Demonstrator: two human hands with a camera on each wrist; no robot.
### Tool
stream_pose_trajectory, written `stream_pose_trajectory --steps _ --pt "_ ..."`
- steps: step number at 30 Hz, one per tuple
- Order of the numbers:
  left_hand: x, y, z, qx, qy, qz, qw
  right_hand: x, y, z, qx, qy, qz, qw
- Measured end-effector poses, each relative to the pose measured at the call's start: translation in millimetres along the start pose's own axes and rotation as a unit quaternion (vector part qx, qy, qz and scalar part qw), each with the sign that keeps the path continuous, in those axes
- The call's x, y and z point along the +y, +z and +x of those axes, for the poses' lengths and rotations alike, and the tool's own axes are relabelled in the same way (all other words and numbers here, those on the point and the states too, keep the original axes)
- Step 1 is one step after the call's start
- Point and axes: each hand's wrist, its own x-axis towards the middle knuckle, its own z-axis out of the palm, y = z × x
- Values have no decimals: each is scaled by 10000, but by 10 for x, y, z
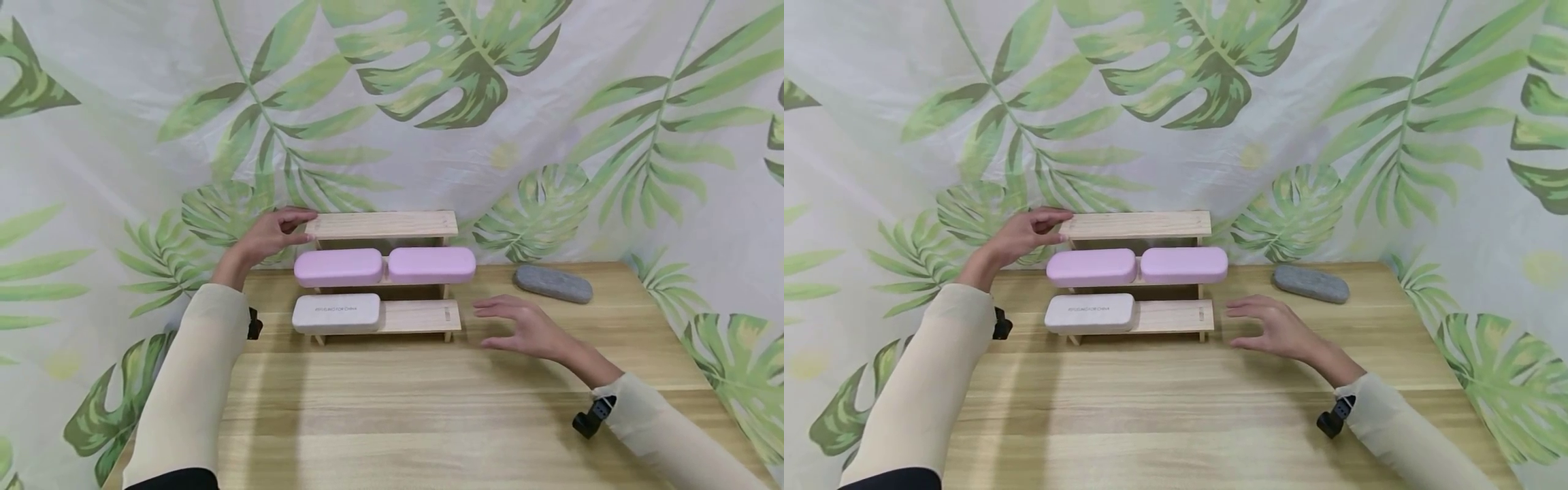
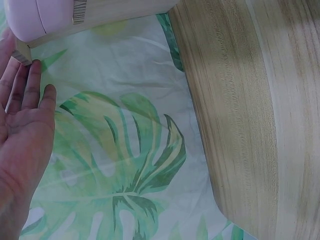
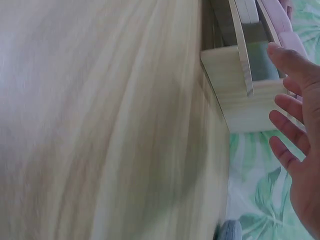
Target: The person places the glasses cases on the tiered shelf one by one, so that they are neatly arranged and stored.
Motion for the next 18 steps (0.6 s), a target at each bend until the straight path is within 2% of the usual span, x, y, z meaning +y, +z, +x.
stream_pose_trajectory --steps 7,14,18 --pt "-13 21 17 -34 38 -76 10000 86 -156 -40 -47 176 -175 9997" --pt "164 39 -71 -65 -37 -164 9998 180 -292 -44 -69 296 -361 9989" --pt "194 35 -87 -68 -35 -172 9998 244 -352 -62 -50 469 -531 9975"
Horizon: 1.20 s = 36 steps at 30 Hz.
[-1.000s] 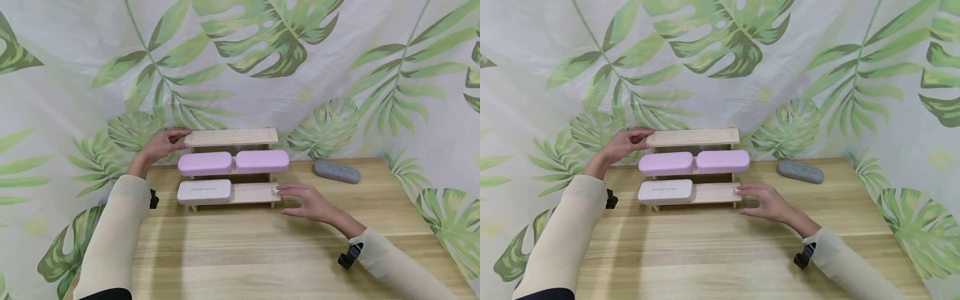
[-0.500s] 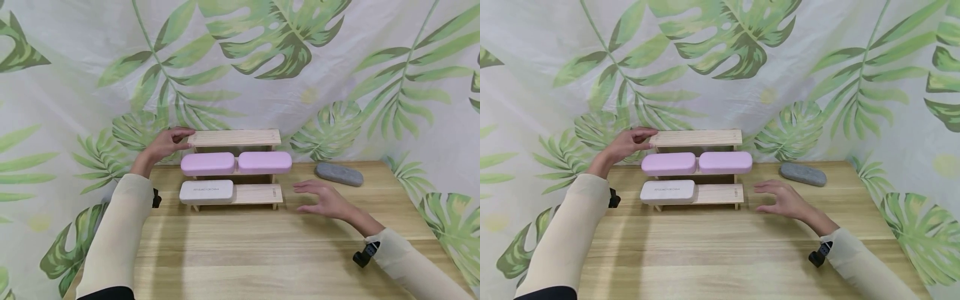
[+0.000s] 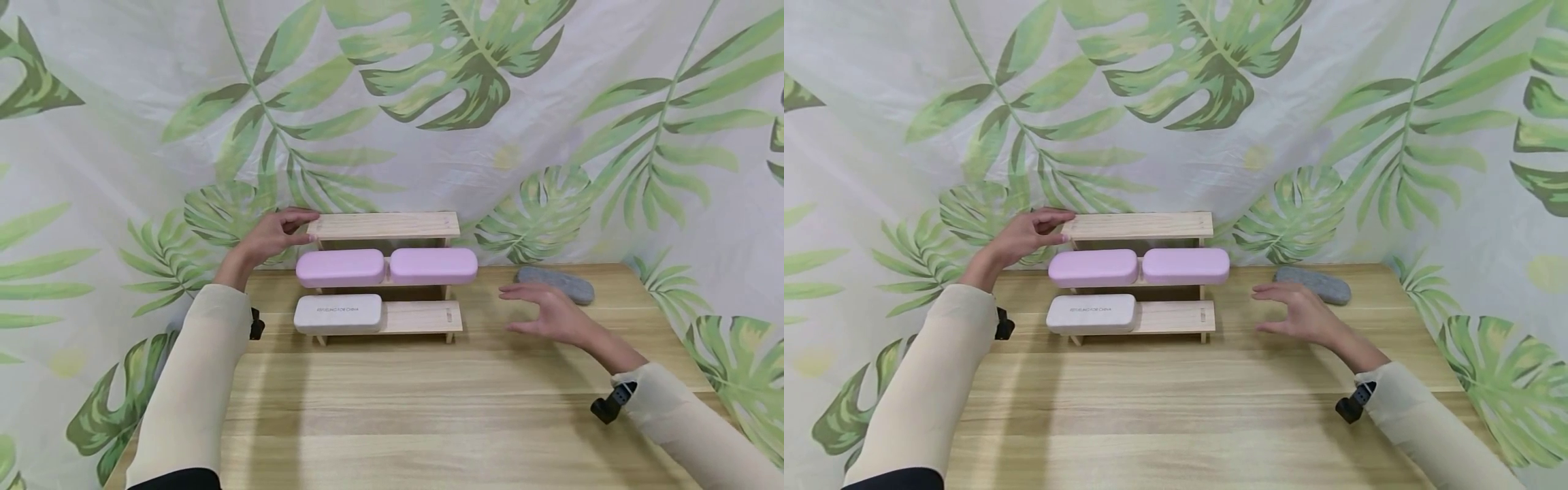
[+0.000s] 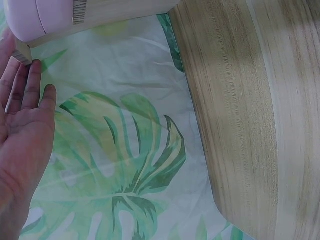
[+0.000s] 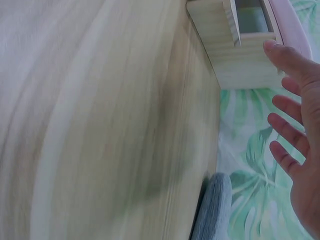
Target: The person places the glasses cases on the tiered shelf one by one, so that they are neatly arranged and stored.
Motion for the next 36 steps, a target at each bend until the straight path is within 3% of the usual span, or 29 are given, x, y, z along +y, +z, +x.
stream_pose_trajectory --steps 10,15,25,36 --pt "23 -8 -14 -56 -12 4 10000 200 -122 -36 213 79 -321 9992" --pt "-92 -20 46 -22 -5 39 10000 272 -173 -66 361 189 -585 9975" --pt "-200 -45 101 34 -5 62 10000 466 -259 -179 174 1014 -677 9924" --pt "-191 -35 95 71 -45 33 10000 617 -264 -281 238 1391 -774 9870"
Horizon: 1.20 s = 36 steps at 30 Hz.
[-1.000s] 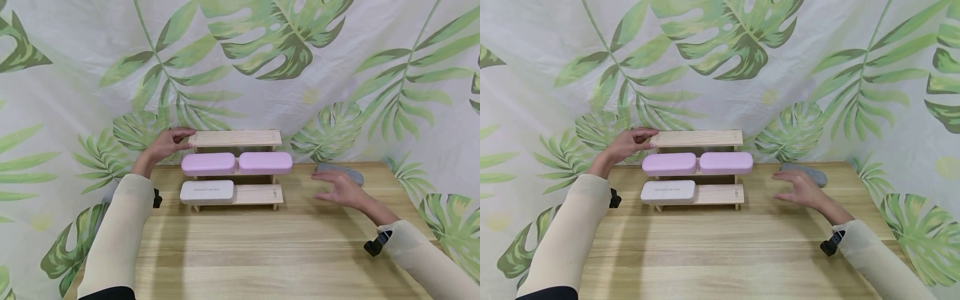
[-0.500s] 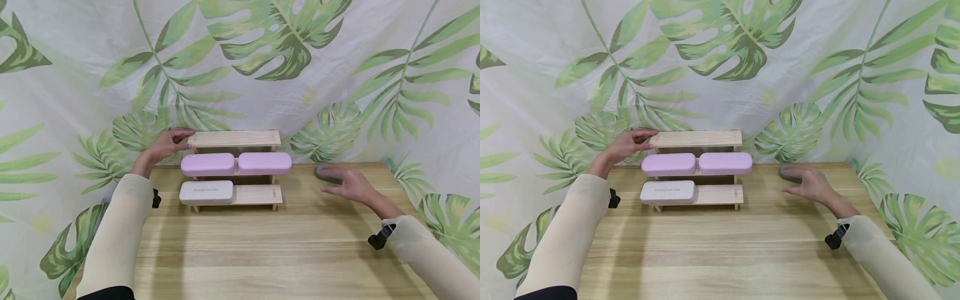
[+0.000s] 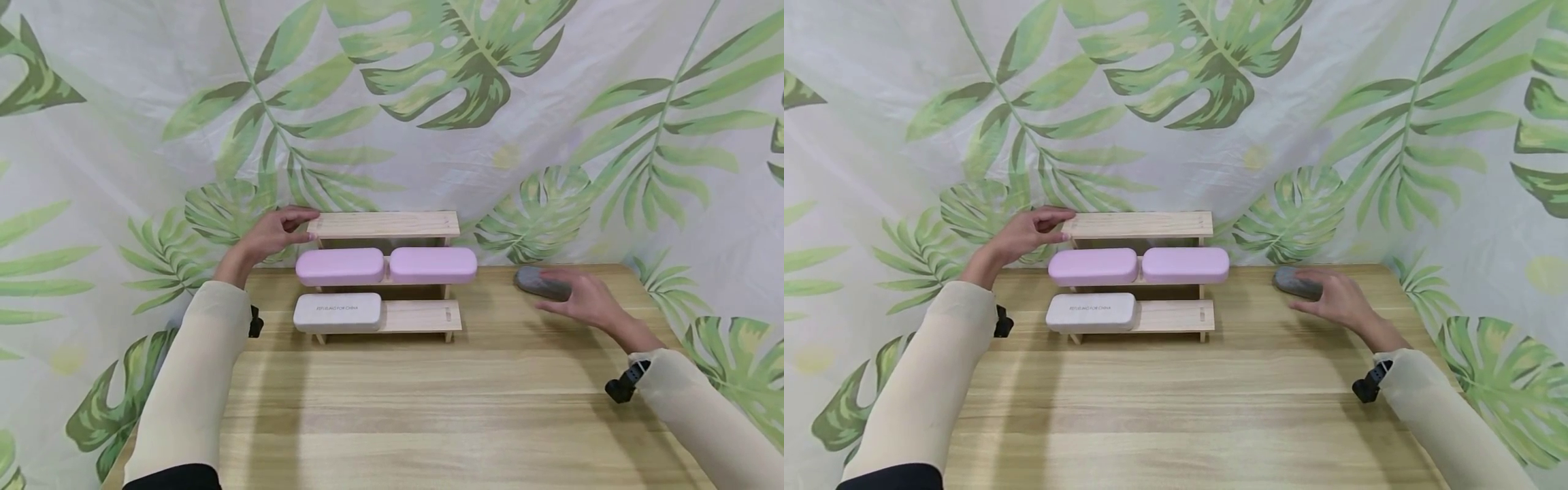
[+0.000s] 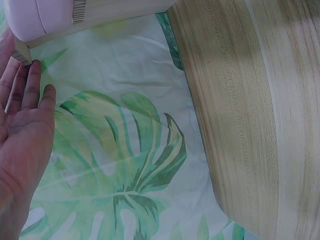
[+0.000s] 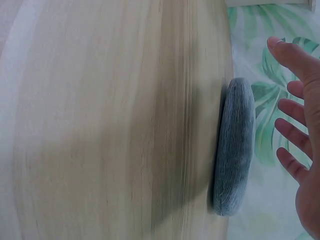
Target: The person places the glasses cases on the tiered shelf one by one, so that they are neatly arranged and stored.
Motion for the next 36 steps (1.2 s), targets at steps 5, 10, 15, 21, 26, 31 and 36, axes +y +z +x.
stream_pose_trajectory --steps 5,10,15,21,26,31,36 --pt "-21 0 14 14 4 54 10000 75 -18 6 -50 174 -93 9998" --pt "19 13 -17 0 -1 83 10000 134 -44 9 -132 326 -165 9992" --pt "186 21 -103 -77 1 -6 10000 168 -59 0 -233 440 -194 9986" --pt "217 26 -116 -94 40 10 9999 214 -61 -1 -385 508 -242 9977" --pt "125 16 -76 -53 4 -29 10000 240 -58 -1 -423 577 -233 9972" --pt "7 0 -22 -26 50 24 10000 251 -43 4 -481 624 -182 9967" --pt "-5 3 -15 -10 84 67 9999 280 -21 2 -519 660 -145 9964"
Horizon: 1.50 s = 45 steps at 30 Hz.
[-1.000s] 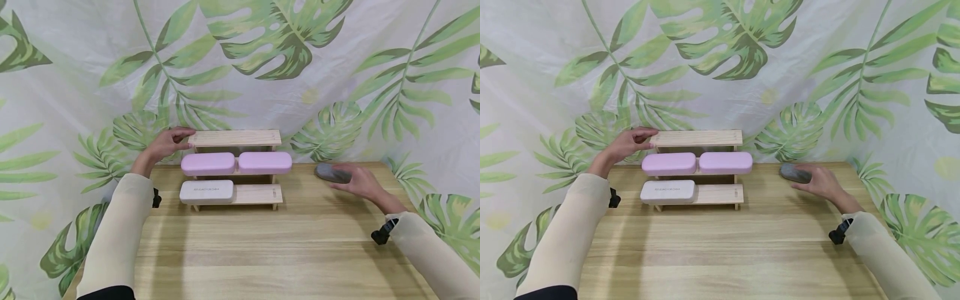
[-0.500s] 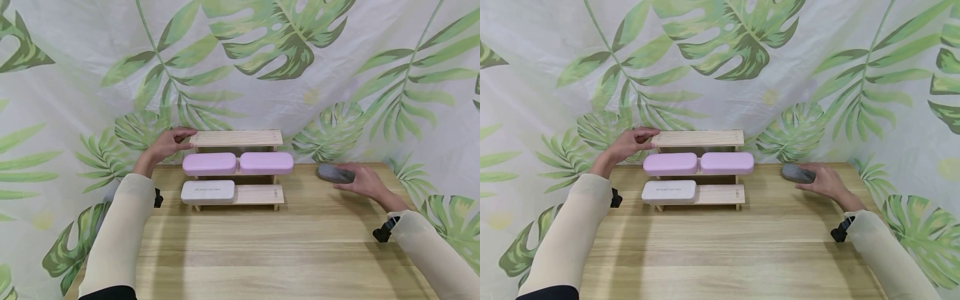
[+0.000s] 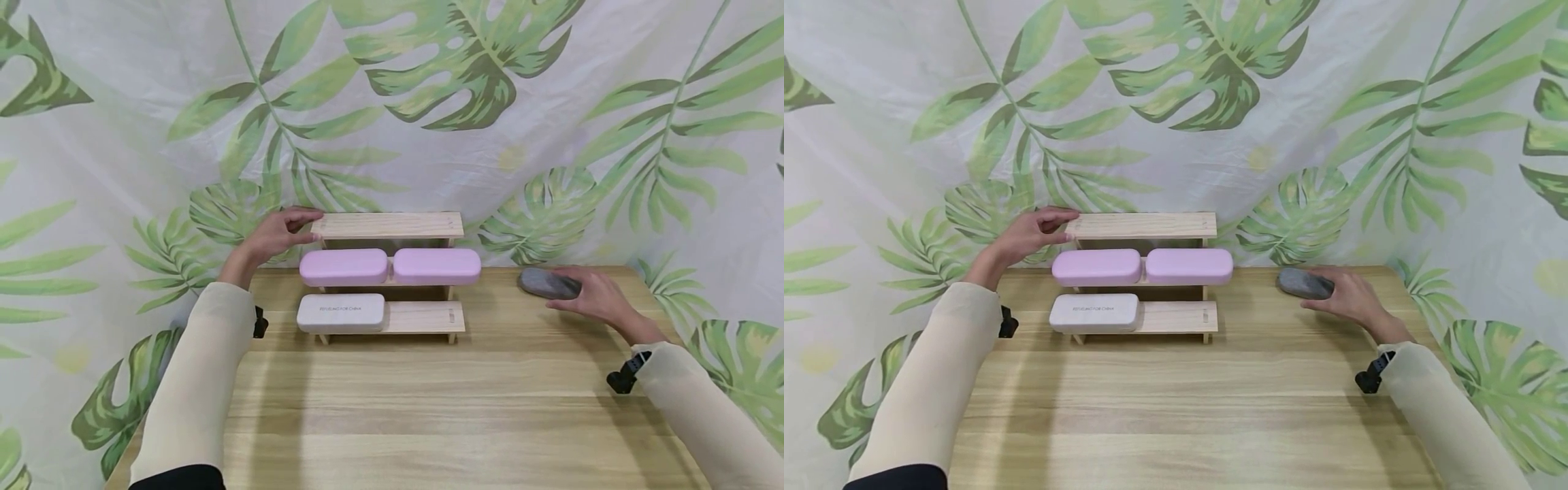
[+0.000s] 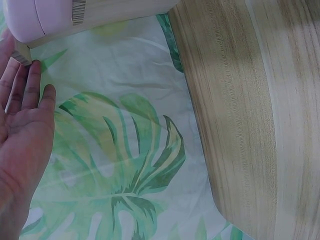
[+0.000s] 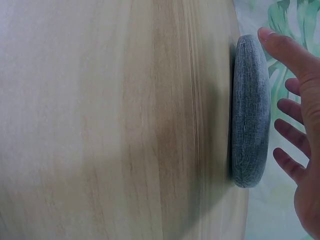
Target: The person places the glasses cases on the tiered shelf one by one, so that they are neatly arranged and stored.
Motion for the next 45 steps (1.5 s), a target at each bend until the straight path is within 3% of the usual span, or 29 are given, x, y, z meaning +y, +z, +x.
stream_pose_trajectory --steps 27,45 --pt "-27 8 4 22 -3 7 10000 69 101 4 -151 345 377 9986" --pt "55 7 -21 -42 -77 -146 9999 61 186 -24 203 -231 499 9983"
